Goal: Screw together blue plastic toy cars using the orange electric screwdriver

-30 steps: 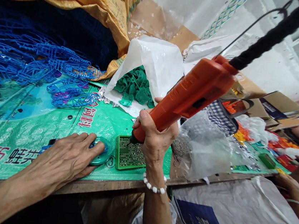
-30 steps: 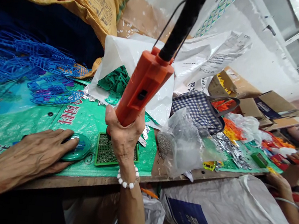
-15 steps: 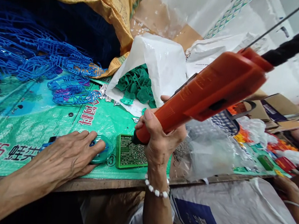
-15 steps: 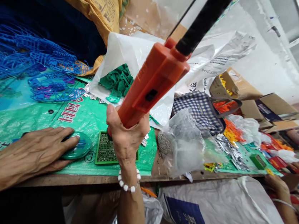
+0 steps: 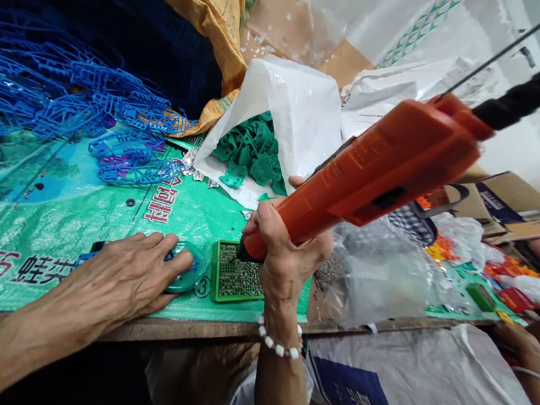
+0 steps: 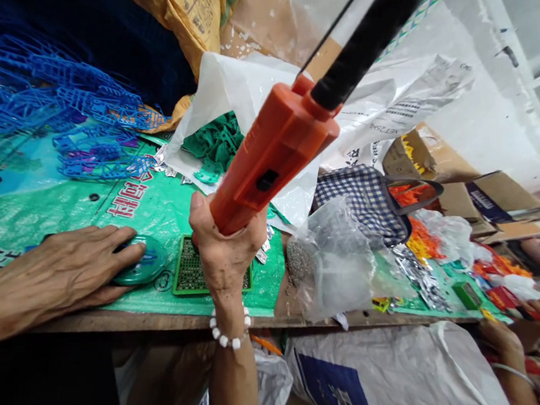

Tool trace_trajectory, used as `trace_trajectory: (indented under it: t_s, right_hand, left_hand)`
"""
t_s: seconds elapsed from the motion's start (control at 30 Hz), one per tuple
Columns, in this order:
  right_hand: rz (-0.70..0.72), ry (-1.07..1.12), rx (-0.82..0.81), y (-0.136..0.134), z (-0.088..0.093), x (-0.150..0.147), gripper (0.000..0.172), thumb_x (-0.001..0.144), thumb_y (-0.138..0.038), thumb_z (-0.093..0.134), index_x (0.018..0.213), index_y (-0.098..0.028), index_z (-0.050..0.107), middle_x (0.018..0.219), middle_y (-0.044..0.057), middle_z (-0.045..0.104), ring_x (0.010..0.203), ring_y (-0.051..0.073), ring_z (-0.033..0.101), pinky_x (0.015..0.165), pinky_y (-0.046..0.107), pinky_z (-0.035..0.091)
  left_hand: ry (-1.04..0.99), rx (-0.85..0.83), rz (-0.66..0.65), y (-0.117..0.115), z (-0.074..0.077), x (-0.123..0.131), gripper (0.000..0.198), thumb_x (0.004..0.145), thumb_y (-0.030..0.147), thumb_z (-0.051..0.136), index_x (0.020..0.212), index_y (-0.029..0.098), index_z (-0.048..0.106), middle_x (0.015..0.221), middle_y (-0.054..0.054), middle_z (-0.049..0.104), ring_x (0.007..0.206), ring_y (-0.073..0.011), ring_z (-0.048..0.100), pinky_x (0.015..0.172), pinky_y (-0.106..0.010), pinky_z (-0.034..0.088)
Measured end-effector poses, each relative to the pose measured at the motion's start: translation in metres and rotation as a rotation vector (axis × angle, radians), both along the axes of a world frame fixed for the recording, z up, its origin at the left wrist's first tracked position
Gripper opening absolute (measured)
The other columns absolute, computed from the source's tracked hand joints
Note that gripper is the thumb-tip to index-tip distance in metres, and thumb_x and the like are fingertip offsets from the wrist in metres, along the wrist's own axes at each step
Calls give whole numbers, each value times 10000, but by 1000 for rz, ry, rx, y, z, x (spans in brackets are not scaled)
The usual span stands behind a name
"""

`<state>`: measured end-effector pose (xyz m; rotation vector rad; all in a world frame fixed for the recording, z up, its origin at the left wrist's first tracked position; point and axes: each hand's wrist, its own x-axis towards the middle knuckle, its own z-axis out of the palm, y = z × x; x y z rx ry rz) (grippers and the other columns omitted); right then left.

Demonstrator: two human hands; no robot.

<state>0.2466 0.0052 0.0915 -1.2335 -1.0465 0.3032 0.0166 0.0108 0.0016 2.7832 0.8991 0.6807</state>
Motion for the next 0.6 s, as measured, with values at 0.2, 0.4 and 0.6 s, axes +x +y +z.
trace_trajectory:
  t_s: [0.2, 0.4, 0.6]
  right_hand:
    - [61, 86, 28, 0, 14, -2, 387, 759, -391, 824, 1060, -268, 615, 672, -73, 618, 487, 132, 588, 489, 308, 504]
    - [186, 200, 97, 1, 39, -16, 449, 768, -381, 845, 1152, -286, 633, 697, -79, 636, 485, 132, 622, 457, 277, 518]
    - [244, 242, 90, 5, 35, -34, 470, 728, -365, 859, 1133, -323, 623, 655, -86, 630, 474, 158, 593, 425, 303, 519]
  left_hand:
    - [0, 202, -8, 0, -11, 5, 358, 1079, 387, 380, 1420, 285, 422, 1409, -104, 608, 1282, -284, 608, 1065, -443, 487]
    - [131, 162, -55, 2, 20, 18, 249, 961, 236, 521, 1208, 233, 493, 1138, -84, 670, 990, -276, 688, 872, -413, 536]
    - [182, 162, -49, -1, 28, 21, 299, 938, 173, 554, 1213, 213, 442, 1182, -89, 640, 1055, -270, 649, 955, -440, 518]
